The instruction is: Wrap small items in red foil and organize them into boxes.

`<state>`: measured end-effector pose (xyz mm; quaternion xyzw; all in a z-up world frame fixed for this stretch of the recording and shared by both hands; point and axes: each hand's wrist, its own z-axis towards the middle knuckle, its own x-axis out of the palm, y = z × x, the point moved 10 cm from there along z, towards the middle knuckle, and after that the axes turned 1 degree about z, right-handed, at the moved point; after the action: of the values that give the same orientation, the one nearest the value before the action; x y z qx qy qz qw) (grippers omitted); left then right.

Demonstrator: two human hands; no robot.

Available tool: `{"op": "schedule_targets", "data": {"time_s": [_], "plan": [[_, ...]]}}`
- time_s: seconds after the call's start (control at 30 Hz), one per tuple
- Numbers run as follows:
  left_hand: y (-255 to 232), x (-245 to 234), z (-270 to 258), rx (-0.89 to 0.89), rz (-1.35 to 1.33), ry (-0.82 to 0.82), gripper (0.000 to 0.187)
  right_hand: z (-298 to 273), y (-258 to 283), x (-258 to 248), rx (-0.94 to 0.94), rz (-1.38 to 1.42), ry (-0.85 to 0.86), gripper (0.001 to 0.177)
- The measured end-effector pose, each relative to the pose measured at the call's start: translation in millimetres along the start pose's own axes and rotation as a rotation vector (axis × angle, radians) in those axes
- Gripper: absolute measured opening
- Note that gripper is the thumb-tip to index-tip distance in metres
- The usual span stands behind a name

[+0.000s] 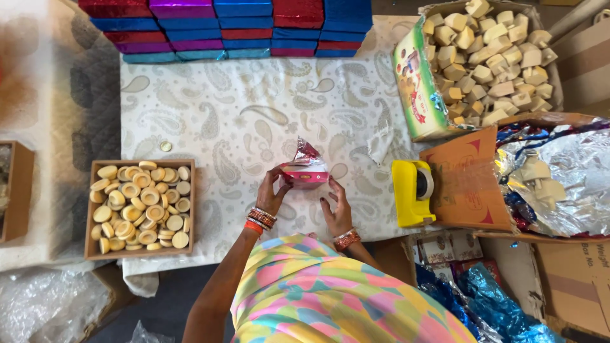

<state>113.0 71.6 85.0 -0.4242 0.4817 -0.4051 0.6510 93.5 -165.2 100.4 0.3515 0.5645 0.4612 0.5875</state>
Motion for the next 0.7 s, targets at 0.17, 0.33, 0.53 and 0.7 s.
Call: {"op": "schedule_targets", "data": {"time_s": [0.17, 0.33, 0.53, 0.7], "plan": [[-25, -5, 2, 0.089, -0.062, 0.026, 0.054, 19, 19, 6, -0.073, 0.002, -0.003, 0.072], [-30, -5, 8, 0.093, -0.034, 0.083, 0.053, 35, 9, 4, -0.078, 0.07, 0.044, 0.07], [-43, 0, 11, 0.232, 0.123, 0.144, 0.043, 43, -1, -1, -0.029, 0.174, 0.061, 0.07], [-24, 5, 14, 0.066, 0.027, 0.232, 0.039, 46, -1, -1, -0.056, 0.157, 0.07, 0.067]]}}
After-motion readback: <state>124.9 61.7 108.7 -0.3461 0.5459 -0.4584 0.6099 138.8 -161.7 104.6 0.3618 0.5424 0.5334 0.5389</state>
